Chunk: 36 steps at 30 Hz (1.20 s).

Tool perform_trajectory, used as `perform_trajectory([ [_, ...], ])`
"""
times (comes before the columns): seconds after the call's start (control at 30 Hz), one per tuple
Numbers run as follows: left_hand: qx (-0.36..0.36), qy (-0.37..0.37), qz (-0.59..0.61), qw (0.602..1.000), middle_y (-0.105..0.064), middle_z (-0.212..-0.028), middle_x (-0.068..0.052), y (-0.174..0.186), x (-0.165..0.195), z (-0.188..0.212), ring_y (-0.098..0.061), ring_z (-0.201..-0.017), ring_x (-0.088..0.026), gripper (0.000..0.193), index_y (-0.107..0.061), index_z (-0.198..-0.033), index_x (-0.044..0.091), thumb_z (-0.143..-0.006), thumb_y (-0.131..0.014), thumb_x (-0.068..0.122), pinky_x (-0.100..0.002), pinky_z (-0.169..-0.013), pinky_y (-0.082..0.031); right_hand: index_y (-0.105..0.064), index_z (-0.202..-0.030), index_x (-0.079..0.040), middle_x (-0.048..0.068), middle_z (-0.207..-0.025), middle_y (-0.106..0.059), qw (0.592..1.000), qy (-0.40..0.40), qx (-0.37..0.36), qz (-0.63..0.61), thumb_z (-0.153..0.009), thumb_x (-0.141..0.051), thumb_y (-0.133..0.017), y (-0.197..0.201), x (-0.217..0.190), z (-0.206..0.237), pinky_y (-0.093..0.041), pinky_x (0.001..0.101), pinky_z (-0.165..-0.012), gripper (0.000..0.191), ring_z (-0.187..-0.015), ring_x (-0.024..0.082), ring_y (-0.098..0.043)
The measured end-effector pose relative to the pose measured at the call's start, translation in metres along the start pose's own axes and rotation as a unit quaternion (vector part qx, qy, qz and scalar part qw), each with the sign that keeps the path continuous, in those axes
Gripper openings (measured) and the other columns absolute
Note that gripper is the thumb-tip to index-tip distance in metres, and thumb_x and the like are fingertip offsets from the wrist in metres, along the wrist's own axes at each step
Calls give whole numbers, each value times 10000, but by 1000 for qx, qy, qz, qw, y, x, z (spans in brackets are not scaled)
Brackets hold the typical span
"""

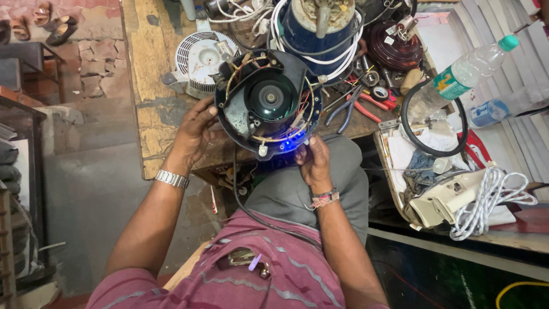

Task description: The person disassembles a small fan motor, inspects the internal wiring and components, and uses a screwdriver to adjust parts. They then reassemble the fan housing and test the motor by spinning the blades.

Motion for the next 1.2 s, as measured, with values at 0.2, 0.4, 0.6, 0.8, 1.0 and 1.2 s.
perform_trajectory([
  [0.2,-2,-1,-2,1000,-677,-1254,-93,1,-3,1,-678,-1107,-210,522,-524,-1447,37,-983,-648,242,-441,-872,-619,-585,-1083,-57,4,-753,-491,1000,-7,-2,-7,-990,-412,-683,0,0,1,-406,237,-575,379,-681,124,-498],
  [0.4,-1,-10,6,1000,-660,-1283,-69,5,-11,1,-659,-1144,-186,499,-525,-1446,32,-991,-635,208,-428,-872,-615,-584,-1091,-46,9,-755,-497,1000,3,-4,-4,-1000,-409,-681,0,1,3,-414,241,-580,387,-681,129,-504],
  [0.6,11,9,9,1000,-666,-1286,-90,-3,-10,-15,-668,-1120,-208,495,-522,-1435,34,-978,-626,195,-393,-869,-619,-586,-1102,-48,7,-762,-502,1000,5,13,-7,-996,-415,-677,3,-7,-6,-416,238,-588,392,-689,129,-512],
  [0.8,34,-15,-25,999,-624,-1376,-66,-7,1,-45,-619,-1247,-192,551,-537,-1447,32,-958,-686,240,-386,-903,-578,-578,-1108,-55,-4,-801,-510,1000,-2,13,13,-1006,-430,-672,8,-17,-35,-413,238,-611,399,-714,114,-502],
  [1.0,23,5,3,1000,-628,-1305,-49,14,1,-88,-625,-1198,-197,545,-544,-1427,83,-933,-709,242,-393,-969,-575,-561,-1123,-66,-8,-883,-531,1000,-9,20,23,-983,-443,-705,25,-5,-78,-418,256,-629,427,-757,97,-492],
  [1.2,26,23,-47,998,-612,-1284,-85,45,-2,-127,-569,-1118,-193,623,-537,-1503,33,-934,-756,165,-327,-907,-470,-585,-1238,-50,-23,-896,-548,999,-8,40,31,-934,-480,-724,36,12,-111,-423,242,-621,545,-757,82,-503],
])
Point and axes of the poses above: each hand's wrist, its own z-axis away from the middle knuckle, its own y-axis out of the back of the hand, x = y × z, the point moved 2 cm from there along -z, towards the middle knuckle
